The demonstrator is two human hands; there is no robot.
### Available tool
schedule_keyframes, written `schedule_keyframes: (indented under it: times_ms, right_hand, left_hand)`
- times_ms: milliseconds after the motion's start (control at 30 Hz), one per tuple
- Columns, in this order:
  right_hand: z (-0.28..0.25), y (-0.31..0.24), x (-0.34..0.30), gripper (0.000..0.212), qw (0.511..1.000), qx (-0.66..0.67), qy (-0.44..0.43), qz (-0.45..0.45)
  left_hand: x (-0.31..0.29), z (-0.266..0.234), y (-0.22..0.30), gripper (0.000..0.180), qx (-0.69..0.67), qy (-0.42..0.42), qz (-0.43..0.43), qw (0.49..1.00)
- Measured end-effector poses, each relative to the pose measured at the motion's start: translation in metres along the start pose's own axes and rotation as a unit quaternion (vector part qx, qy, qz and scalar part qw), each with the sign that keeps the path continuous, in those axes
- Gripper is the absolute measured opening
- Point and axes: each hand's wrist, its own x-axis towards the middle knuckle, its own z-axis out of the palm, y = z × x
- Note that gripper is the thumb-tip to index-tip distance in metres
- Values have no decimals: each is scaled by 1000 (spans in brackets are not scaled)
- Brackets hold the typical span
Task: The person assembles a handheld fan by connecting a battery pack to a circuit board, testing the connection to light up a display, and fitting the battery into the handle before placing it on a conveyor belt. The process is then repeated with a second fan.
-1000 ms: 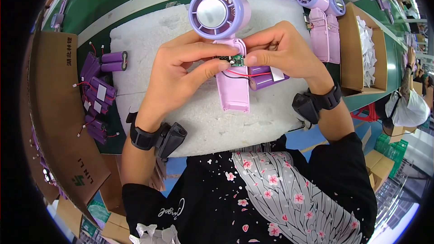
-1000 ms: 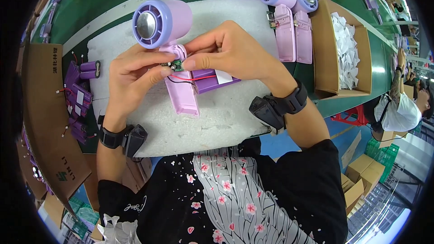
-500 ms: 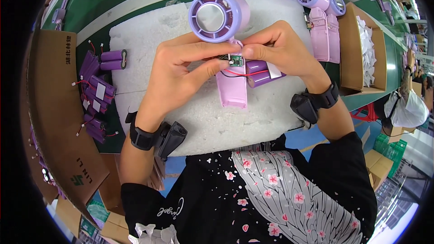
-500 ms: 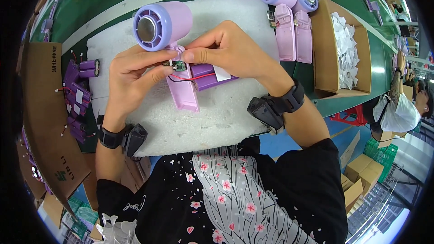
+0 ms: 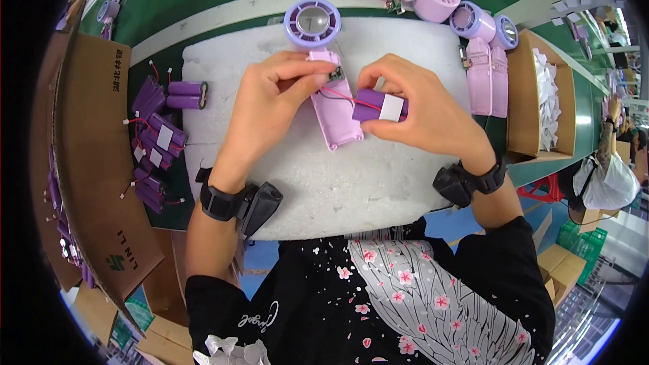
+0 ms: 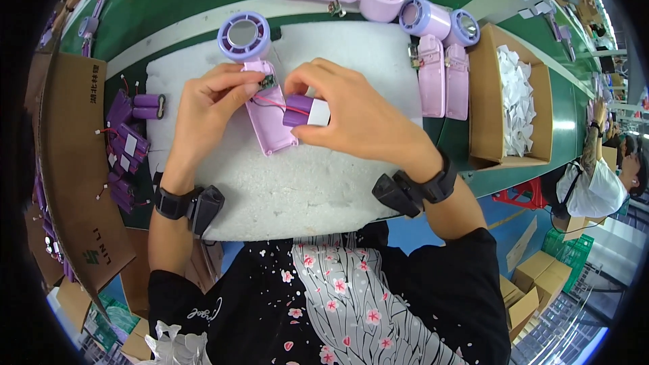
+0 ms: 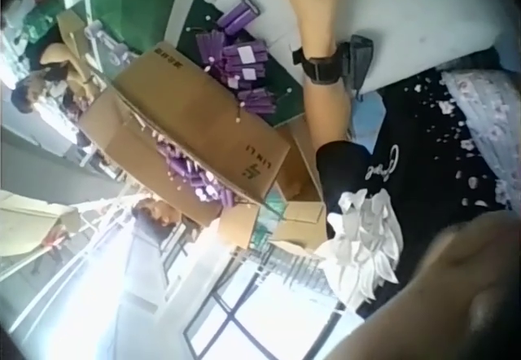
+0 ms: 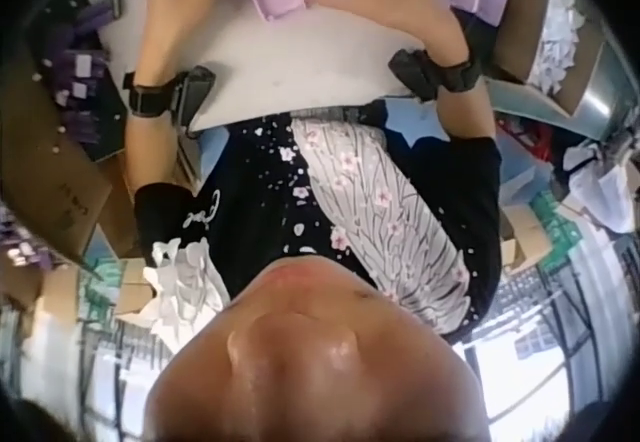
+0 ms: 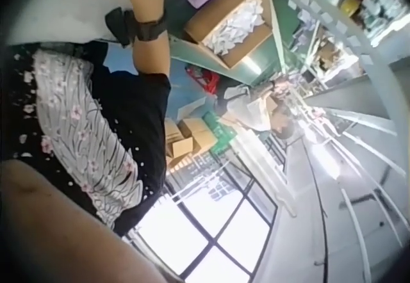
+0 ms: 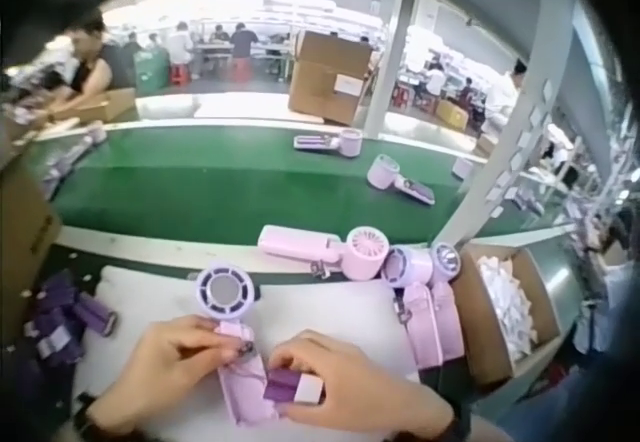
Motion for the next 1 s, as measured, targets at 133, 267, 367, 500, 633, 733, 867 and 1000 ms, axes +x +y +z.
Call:
schedule_keyframes:
  times_ms: [133,267,367,500,633,733,867,1000]
  right_hand:
    - [-6,-6,-3,32,996,-87,10,-8]
    - [-10,-1,-5,30,988,-147,11,-37]
    - [-12,1,-7,27,966,-247,20,-74]
    - [-6,-6,-14,18,965,-253,25,-60]
    - [0,-9,-17,13,952,-301,19,-53]
    - [3,-9,-19,11,940,-334,16,-67]
    - [12,-8,-19,11,934,-352,19,-52]
    - [16,-11,-16,11,926,-378,2,-18]
  left_hand:
    - [-2,-5,0,31,-37,-43,5,998]
    - [-4,-3,-1,36,-52,-42,-13,998]
    - [-4,4,-5,36,-58,-23,-19,998]
    - [-5,8,-10,33,-76,4,-17,997]
    - [-5,10,-10,32,-76,17,-17,997]
    - [-6,11,-10,31,-69,22,-18,997]
    - [-7,8,-11,34,-51,-1,-21,998]
    - [-4,6,-10,34,-24,-20,-3,1000]
